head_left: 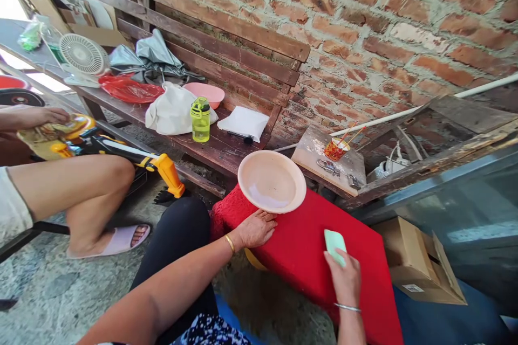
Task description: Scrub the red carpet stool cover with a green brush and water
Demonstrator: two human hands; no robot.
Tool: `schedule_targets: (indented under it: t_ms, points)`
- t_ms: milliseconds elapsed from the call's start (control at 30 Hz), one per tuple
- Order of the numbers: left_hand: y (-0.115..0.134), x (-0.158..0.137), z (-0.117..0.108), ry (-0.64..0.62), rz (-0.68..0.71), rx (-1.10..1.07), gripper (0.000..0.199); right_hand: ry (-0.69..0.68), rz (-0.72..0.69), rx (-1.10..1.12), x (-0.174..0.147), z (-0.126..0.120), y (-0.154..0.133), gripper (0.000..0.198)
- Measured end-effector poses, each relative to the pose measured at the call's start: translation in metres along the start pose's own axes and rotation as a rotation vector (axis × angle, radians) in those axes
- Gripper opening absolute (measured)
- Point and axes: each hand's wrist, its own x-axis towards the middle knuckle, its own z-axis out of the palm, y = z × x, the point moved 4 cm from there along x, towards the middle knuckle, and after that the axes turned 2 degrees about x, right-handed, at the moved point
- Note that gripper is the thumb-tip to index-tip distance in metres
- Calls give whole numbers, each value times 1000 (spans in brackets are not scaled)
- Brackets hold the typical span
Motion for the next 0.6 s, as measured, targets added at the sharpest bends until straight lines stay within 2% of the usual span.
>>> schedule_targets:
  t_ms: [100,167,200,267,333,467,533,600]
  points:
    - [0,0,0,-9,-10,-21,27,121,268,-135,14,-53,56,61]
    - [0,1,-1,-11,-6,-29,26,167,342,-182,14,-69,66,63]
    - [0,1,-1,-10,-2,-30,26,171,330,-178,12,-69,61,65]
    - [0,1,-2,-7,-2,-23,26,132,242,-122,6,-49,37,67]
    - [0,0,-3,-6,-3,-11,26,42,117,-35,-4,-12,1,66]
    - [1,0,-4,2,0,2,28,-225,-248,142,-26,60,-75,49]
    - [1,0,-4,3,-2,-1,29,-277,-349,174,-29,73,-90,43]
    - [1,0,-2,-7,-8,-1,29,-247,-326,162,-21,65,-81,45]
